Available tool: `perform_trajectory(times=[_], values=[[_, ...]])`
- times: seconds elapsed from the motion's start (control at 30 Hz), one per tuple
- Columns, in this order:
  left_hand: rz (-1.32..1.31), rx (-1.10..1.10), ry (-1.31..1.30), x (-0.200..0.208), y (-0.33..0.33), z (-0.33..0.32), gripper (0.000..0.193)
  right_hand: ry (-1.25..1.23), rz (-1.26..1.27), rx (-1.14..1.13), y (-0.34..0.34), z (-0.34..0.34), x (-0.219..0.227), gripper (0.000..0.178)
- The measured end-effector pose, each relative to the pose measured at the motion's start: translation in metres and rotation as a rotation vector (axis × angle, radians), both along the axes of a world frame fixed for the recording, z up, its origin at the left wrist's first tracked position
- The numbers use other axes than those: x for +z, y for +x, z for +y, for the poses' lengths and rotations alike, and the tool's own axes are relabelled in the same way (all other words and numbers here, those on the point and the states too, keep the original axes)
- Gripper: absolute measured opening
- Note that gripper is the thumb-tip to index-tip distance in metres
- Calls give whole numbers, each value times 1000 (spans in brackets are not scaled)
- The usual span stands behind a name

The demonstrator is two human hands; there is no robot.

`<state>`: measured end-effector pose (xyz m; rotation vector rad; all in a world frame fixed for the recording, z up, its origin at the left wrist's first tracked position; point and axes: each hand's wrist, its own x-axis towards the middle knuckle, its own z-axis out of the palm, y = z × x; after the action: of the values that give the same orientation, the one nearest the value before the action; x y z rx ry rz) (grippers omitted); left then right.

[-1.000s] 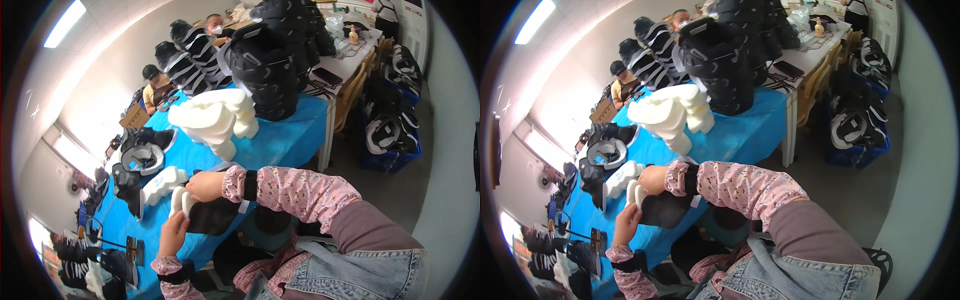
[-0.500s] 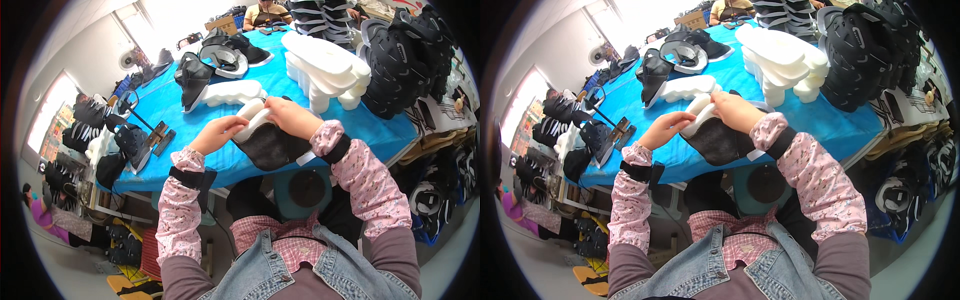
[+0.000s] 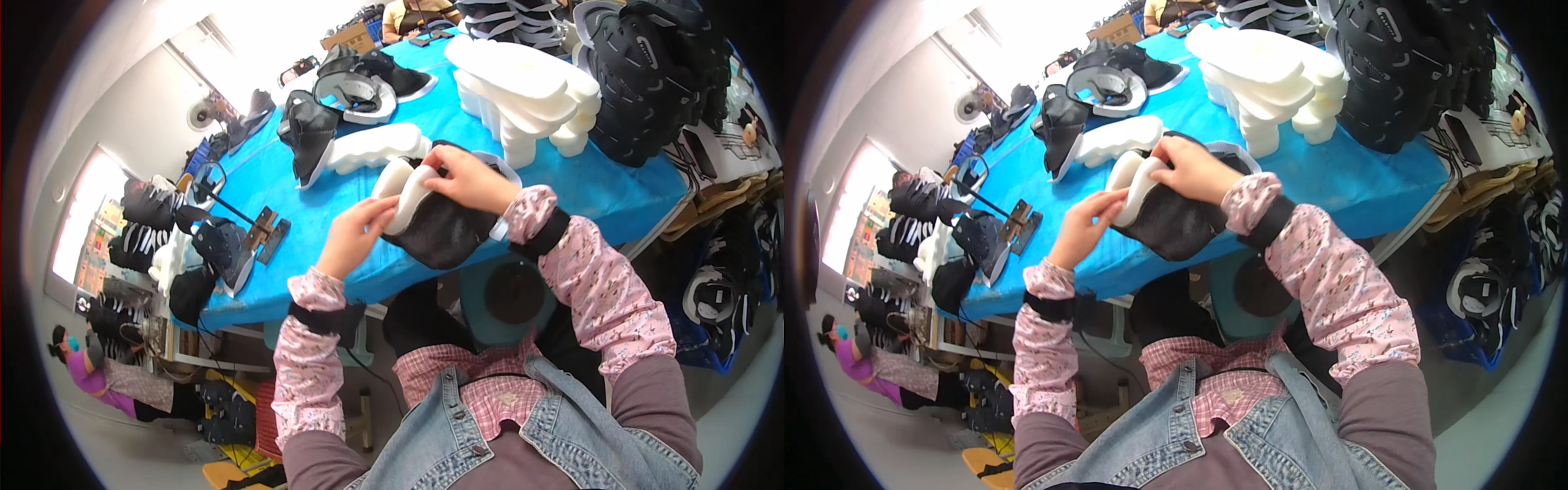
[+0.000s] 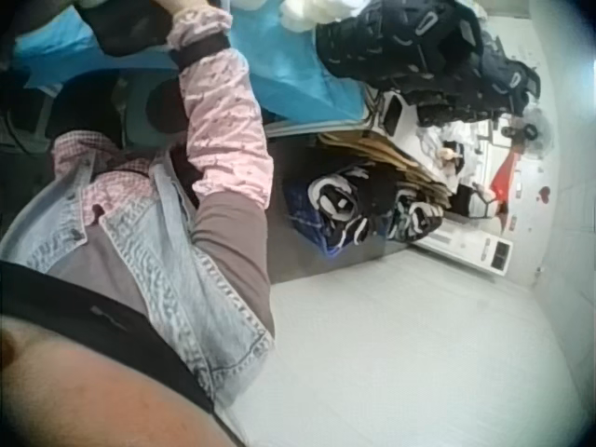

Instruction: The person inserts white padding components into the interior of a black shoe upper, pressing the edges by hand to secure them in place.

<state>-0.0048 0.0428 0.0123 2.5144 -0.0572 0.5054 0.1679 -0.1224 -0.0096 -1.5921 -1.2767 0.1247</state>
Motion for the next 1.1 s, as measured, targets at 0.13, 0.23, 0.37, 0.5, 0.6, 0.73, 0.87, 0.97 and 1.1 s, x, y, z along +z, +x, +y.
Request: perform_trajectory(times=[0.13,0.23,0.37,0.5,0.6,0.73,0.87,0.97,1.1], values=[[122,-62,-294,-7,9,26,27,-36,72,0,2,-4,6,21],[138,-22,-289,-10,10,21,27,-80,141,47,6,-5,3,18],[101,59,-110,-9,9,9,29,-94,112,56,7,-7,1,15],[175,126,28,-7,15,9,29,-61,41,72,8,-8,-4,14],[220,99,-80,-7,15,10,25,-24,130,130,6,-9,-5,12],[216,62,-260,-7,14,2,22,11,-4,89,1,-10,-3,10],[93,240,174,-11,21,-17,25,-25,25,116,7,-12,-6,11],[33,320,343,-13,26,-22,28,20,-143,81,9,-16,-11,12],[12,223,231,-12,9,-19,26,9,-62,94,6,-22,-11,14]])
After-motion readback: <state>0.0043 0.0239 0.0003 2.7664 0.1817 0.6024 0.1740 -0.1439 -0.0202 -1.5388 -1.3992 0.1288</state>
